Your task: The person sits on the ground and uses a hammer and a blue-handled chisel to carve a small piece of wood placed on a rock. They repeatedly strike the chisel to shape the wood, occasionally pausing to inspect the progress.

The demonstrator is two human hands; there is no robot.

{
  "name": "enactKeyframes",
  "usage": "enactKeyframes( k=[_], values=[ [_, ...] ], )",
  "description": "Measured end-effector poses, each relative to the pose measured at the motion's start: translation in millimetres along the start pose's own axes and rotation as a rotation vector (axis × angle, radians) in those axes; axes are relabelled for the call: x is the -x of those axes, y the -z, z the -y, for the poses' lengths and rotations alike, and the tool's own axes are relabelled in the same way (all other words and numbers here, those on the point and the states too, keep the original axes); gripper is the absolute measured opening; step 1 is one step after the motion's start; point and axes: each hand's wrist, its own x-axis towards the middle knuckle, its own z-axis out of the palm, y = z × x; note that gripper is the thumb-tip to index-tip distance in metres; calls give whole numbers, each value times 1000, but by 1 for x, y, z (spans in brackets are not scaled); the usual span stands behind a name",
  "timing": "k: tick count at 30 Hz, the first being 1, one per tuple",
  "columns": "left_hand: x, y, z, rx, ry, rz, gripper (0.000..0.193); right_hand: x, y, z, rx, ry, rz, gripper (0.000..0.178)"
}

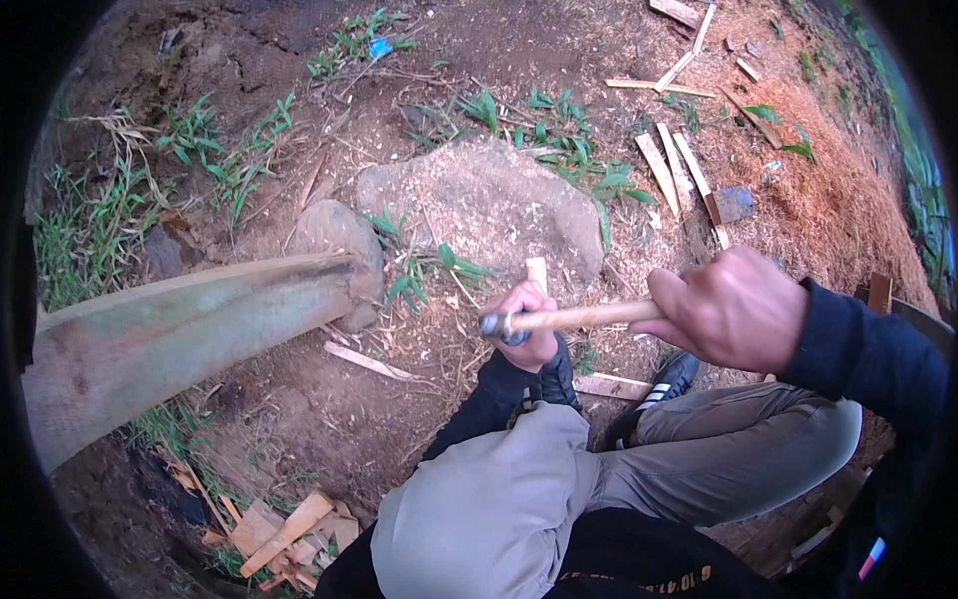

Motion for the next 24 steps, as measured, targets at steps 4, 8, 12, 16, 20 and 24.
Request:
enactKeyframes(
  k=[4,8,12,16,20,24],
  values=[
    [9,0,1,20,115,54,26,-2,-2,-6,-181,241,-538,38],
    [16,-10,1,-17,62,19,24,2,-14,-11,-54,153,-181,37],
    [23,6,2,231,270,-345,16,-13,-7,-3,-161,126,-380,38],
    [16,21,1,341,143,-229,18,-15,-5,-10,-133,143,-388,38],
    [39,33,24,474,272,-405,15,-36,1,1,-175,232,-320,37],
    [47,43,39,470,122,-318,17,-57,17,15,-214,293,-305,36]
  ],
)
